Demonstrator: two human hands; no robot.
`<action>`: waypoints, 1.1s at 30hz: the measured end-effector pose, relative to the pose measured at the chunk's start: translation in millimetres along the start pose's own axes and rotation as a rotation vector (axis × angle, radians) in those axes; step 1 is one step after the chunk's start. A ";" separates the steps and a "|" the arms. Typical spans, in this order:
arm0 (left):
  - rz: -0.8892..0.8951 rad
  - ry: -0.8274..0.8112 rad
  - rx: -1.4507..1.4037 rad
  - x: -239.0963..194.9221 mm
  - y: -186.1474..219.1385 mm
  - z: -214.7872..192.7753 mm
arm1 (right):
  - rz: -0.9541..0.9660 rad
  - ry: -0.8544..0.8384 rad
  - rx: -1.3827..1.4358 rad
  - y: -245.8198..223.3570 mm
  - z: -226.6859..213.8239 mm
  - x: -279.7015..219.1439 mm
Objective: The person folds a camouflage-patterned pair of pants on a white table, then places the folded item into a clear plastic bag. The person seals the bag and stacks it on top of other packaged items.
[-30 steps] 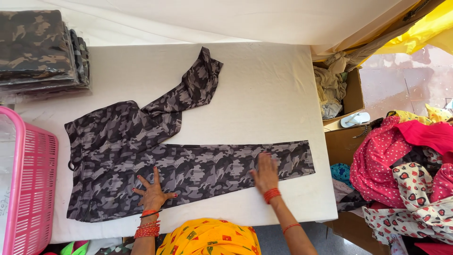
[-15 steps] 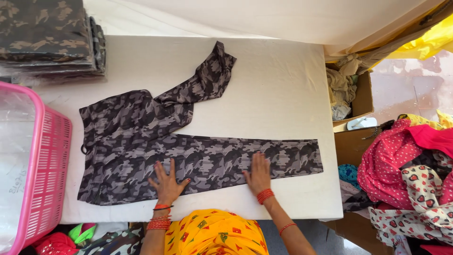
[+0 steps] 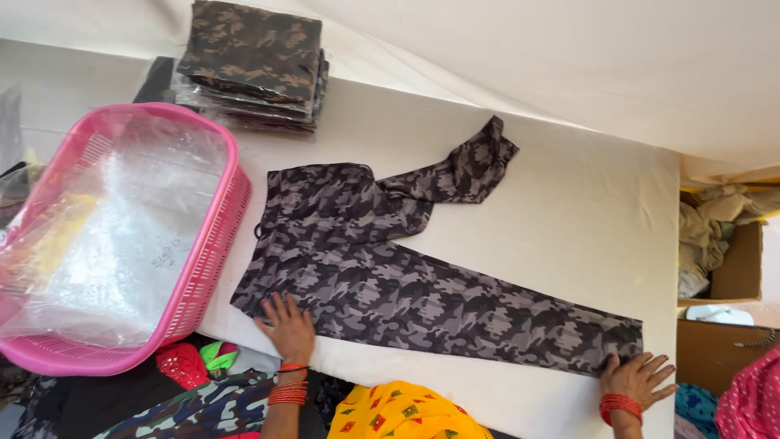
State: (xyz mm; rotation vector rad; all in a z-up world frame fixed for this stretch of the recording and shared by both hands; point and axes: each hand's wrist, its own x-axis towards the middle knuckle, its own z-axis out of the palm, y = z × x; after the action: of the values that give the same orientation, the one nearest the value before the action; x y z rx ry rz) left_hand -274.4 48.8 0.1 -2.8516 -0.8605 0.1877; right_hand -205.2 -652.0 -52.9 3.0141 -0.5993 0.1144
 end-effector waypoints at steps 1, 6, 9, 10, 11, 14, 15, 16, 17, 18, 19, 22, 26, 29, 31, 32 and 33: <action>-0.015 0.002 -0.002 -1.2 23.1 11.6 | -0.014 0.005 0.004 -34.8 -1.4 -9.9; 0.550 -0.016 -0.447 0.2 130.9 -6.2 | -0.613 0.018 0.384 -222.4 -11.2 -64.6; 0.702 -0.086 -0.371 41.0 113.8 -21.6 | -0.667 -0.027 0.384 -259.0 -18.7 -58.8; 0.681 -0.082 -0.375 60.5 86.0 -7.0 | -0.689 -0.026 0.386 -242.6 -12.6 -45.3; 0.553 0.021 -0.369 81.3 57.9 7.5 | -0.558 -0.006 0.240 -226.9 -6.0 -32.6; 0.314 0.016 -0.246 132.9 -5.4 17.8 | -0.408 0.264 0.267 -103.9 121.7 28.8; 0.215 -0.104 -0.131 138.1 -22.8 18.5 | -0.370 0.496 0.423 -51.6 162.9 44.2; 0.213 -0.121 -0.131 142.6 -28.7 27.6 | -0.376 0.482 0.414 -46.8 162.2 48.5; 0.202 -0.053 -0.132 149.9 -31.5 35.7 | -0.325 0.460 0.391 -41.9 160.0 55.8; 0.191 0.015 -0.133 155.8 -34.5 42.9 | -0.274 0.437 0.368 -35.8 156.7 62.4; 0.196 0.008 -0.136 155.3 -32.8 43.4 | -0.220 0.417 0.347 -31.7 153.8 68.0; 0.169 -0.017 -0.074 155.6 -30.7 33.1 | -0.036 0.354 0.288 -16.3 144.8 70.2; 0.090 0.044 -0.127 123.3 26.0 7.7 | 0.155 0.210 0.185 -57.2 61.5 13.0; 0.359 0.095 -0.395 66.8 121.0 -4.3 | -0.107 0.092 0.291 -228.2 -8.3 -28.1; 0.654 0.151 -0.644 28.5 173.4 -4.7 | -0.404 0.072 0.406 -320.6 -26.2 -82.7; 0.771 0.056 -0.749 15.5 192.7 -3.8 | -0.618 -0.020 0.447 -357.1 -24.9 -98.6; 0.882 -0.049 -0.853 -1.5 211.0 -1.8 | -0.832 -0.122 0.484 -391.9 -22.7 -115.3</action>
State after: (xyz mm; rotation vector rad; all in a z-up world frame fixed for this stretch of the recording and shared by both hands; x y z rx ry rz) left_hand -161.8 -125.8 -37.2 -3.8172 0.5447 -0.0392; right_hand -162.3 -245.2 -60.0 3.4391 0.8156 0.0269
